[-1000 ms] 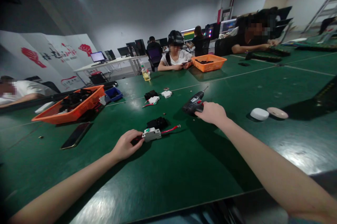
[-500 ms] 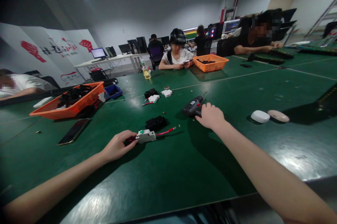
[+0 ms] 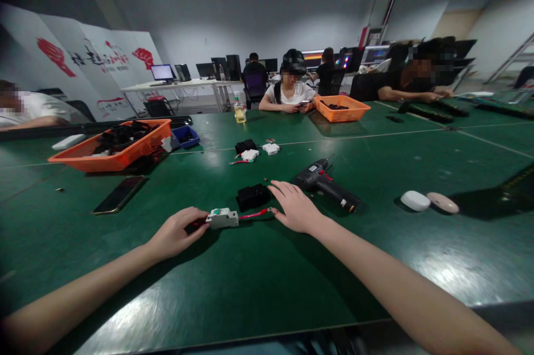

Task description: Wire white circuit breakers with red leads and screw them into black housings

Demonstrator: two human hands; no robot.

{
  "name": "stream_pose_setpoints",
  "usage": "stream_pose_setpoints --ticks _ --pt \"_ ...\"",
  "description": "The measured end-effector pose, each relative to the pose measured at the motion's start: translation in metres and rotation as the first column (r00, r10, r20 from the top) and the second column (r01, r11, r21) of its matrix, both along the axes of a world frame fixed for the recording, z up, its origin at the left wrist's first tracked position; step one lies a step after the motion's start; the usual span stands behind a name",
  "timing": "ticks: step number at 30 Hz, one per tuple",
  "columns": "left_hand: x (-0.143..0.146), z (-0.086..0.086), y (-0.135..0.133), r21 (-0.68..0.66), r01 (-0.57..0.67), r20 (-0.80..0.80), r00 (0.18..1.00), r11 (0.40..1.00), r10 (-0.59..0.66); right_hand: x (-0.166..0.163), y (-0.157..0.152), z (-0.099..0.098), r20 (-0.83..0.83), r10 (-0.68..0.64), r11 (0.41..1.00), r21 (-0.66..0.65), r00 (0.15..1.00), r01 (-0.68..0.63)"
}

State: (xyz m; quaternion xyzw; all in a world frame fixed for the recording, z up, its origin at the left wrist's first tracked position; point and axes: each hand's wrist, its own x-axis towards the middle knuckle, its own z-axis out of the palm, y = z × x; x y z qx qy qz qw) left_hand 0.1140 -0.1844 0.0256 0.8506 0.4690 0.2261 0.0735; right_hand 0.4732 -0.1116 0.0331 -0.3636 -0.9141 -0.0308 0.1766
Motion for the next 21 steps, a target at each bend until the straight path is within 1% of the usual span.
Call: stream_pose_setpoints --ticks 2,5,12,17,21 --pt "0.000 -0.001 -0.001 -0.005 -0.008 0.015 1.000 1.000 0.008 -0.003 0.004 -0.004 0.008 0.045 0.998 -0.040 0.999 -0.044" --pt "-0.001 0.001 -0.004 0.004 -0.027 0.043 0.999 1.000 0.026 -0.001 0.008 -0.008 0.030 0.071 0.994 -0.087 0.997 -0.068" --pt "-0.001 0.009 -0.010 0.075 -0.023 0.033 0.999 0.997 0.021 0.001 0.009 -0.008 0.018 0.080 0.986 -0.148 0.997 -0.076" --pt "-0.002 0.009 -0.010 0.101 -0.034 -0.002 0.999 0.994 0.035 0.002 0.009 -0.008 0.007 0.043 0.982 -0.185 0.999 -0.041" --pt "-0.001 0.007 -0.010 0.100 -0.033 -0.016 0.999 0.994 0.035 0.003 0.009 -0.009 -0.015 0.042 0.979 -0.200 0.999 -0.044"
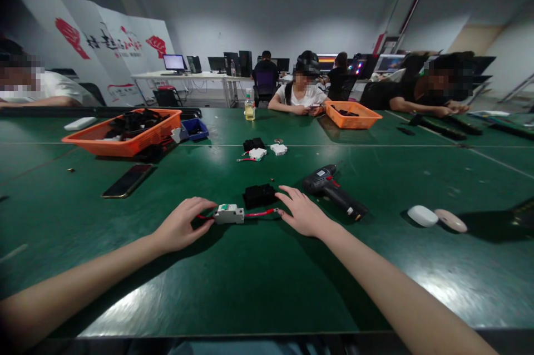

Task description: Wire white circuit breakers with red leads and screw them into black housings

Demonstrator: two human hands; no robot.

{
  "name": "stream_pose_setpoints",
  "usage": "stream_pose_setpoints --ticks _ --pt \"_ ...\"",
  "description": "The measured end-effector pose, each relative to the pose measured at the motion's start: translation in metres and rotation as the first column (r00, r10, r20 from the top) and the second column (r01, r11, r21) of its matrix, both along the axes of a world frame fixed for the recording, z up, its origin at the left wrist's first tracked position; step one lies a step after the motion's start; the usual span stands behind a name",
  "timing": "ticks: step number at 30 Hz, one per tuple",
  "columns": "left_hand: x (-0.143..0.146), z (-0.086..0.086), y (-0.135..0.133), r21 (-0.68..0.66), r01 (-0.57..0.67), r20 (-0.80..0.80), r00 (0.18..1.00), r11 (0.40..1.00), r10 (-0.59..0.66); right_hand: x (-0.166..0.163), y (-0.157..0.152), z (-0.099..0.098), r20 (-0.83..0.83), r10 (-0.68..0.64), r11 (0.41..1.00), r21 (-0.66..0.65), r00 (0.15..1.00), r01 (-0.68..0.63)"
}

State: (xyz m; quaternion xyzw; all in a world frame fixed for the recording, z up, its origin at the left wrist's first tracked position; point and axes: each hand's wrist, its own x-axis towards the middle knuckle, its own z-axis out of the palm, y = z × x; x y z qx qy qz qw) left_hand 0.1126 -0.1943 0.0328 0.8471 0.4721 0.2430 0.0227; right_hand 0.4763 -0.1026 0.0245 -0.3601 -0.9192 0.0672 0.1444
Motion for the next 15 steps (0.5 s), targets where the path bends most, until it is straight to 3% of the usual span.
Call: stream_pose_setpoints --ticks 4,9,15 --pt "0.001 0.002 -0.001 0.045 0.002 -0.030 1.000 0.999 -0.001 0.000 -0.001 0.002 0.022 -0.007 1.000 0.007 1.000 0.006" --pt "0.007 0.015 -0.003 0.193 -0.005 -0.116 0.993 0.981 0.028 0.002 -0.004 0.003 0.014 -0.054 0.996 0.071 0.998 0.053" --pt "0.045 0.030 -0.003 0.283 0.062 -0.236 0.972 0.957 0.007 0.007 -0.002 0.004 -0.023 -0.105 0.979 0.173 0.994 0.108"
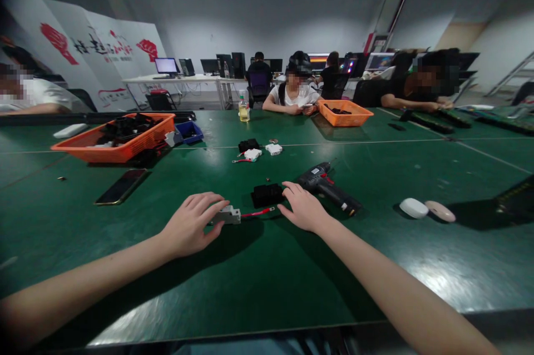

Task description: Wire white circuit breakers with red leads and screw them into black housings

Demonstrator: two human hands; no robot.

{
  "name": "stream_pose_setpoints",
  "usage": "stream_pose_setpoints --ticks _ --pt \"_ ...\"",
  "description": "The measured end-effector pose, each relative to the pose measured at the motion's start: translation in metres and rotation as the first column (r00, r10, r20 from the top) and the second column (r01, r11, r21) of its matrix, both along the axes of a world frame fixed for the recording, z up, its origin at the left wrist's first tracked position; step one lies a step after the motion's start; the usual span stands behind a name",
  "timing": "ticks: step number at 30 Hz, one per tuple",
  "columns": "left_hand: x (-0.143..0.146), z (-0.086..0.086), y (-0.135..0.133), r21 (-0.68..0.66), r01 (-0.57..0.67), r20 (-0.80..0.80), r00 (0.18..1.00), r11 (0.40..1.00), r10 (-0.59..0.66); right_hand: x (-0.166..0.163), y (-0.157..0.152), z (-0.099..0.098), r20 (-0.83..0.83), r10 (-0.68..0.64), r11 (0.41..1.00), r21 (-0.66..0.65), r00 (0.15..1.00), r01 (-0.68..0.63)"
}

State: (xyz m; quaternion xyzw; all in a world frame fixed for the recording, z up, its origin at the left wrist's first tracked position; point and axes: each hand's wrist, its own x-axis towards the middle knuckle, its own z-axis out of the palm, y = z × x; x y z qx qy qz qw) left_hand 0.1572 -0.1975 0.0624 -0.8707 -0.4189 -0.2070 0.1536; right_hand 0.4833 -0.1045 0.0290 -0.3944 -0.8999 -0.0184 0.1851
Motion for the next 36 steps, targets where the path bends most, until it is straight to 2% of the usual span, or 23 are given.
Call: stream_pose_setpoints --ticks 4,7,12,18,31,36 --pt "0.030 -0.004 0.007 0.068 0.076 -0.138 0.988 0.995 -0.066 0.004 0.001 0.005 -0.064 -0.023 0.999 0.025 0.998 0.025" --pt "0.041 -0.013 0.014 0.099 0.100 -0.213 0.974 0.990 -0.078 0.007 0.000 0.007 -0.134 -0.008 1.000 -0.005 0.991 0.008" --pt "0.038 -0.025 0.019 0.105 0.133 -0.256 0.961 0.986 -0.103 0.009 0.003 0.001 -0.223 0.004 0.994 -0.102 0.975 -0.028" --pt "0.033 -0.027 0.020 0.058 0.150 -0.222 0.966 0.987 -0.134 0.009 0.010 -0.009 -0.244 -0.019 0.977 -0.212 0.970 -0.034" --pt "0.034 -0.023 0.016 0.070 0.075 -0.285 0.957 0.995 -0.052 0.014 0.016 -0.013 -0.189 0.027 0.988 -0.145 0.982 -0.055" --pt "0.033 -0.024 0.016 0.038 0.069 -0.277 0.959 0.997 -0.056 0.015 0.014 -0.008 -0.267 0.020 0.986 -0.157 0.964 -0.064"
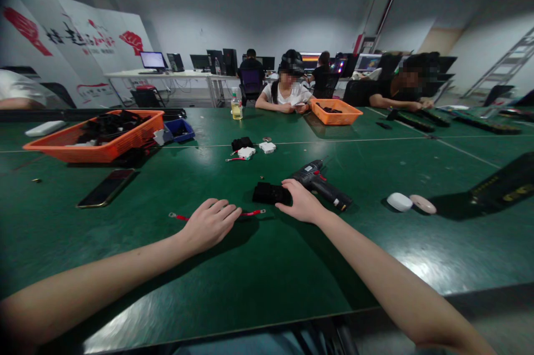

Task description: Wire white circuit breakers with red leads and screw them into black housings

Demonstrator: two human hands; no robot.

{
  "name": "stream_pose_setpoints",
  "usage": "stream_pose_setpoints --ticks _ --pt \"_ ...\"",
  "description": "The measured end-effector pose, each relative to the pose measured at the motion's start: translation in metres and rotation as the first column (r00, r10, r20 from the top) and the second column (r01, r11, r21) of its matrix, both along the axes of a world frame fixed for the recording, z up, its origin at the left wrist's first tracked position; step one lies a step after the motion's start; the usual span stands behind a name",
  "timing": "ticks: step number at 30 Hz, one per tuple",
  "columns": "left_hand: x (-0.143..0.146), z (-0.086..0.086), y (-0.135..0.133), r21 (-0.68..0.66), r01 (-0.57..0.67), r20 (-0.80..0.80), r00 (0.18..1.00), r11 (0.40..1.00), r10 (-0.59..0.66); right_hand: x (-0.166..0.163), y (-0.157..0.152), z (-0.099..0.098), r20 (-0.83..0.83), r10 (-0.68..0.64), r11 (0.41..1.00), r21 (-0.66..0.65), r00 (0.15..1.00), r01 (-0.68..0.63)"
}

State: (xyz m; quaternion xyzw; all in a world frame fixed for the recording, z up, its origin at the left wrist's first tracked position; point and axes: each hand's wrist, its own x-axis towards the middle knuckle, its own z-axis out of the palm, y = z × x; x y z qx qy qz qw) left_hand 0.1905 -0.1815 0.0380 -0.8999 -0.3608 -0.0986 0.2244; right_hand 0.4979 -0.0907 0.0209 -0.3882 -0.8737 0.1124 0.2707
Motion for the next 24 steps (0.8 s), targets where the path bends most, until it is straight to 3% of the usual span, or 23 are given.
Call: stream_pose_setpoints --ticks 8,17,24 --pt "-0.002 -0.003 0.002 -0.052 0.045 0.077 0.996 0.998 -0.041 0.002 -0.013 0.022 -0.230 0.001 1.000 0.022 0.973 0.004" --pt "-0.002 -0.004 0.003 -0.049 0.044 0.075 0.996 0.998 -0.041 0.015 -0.011 0.024 -0.160 -0.078 0.984 0.144 0.984 0.102" --pt "-0.004 -0.005 0.003 -0.052 0.052 0.079 0.996 0.997 -0.048 0.015 -0.017 0.030 -0.059 -0.049 0.976 0.208 0.997 0.061"
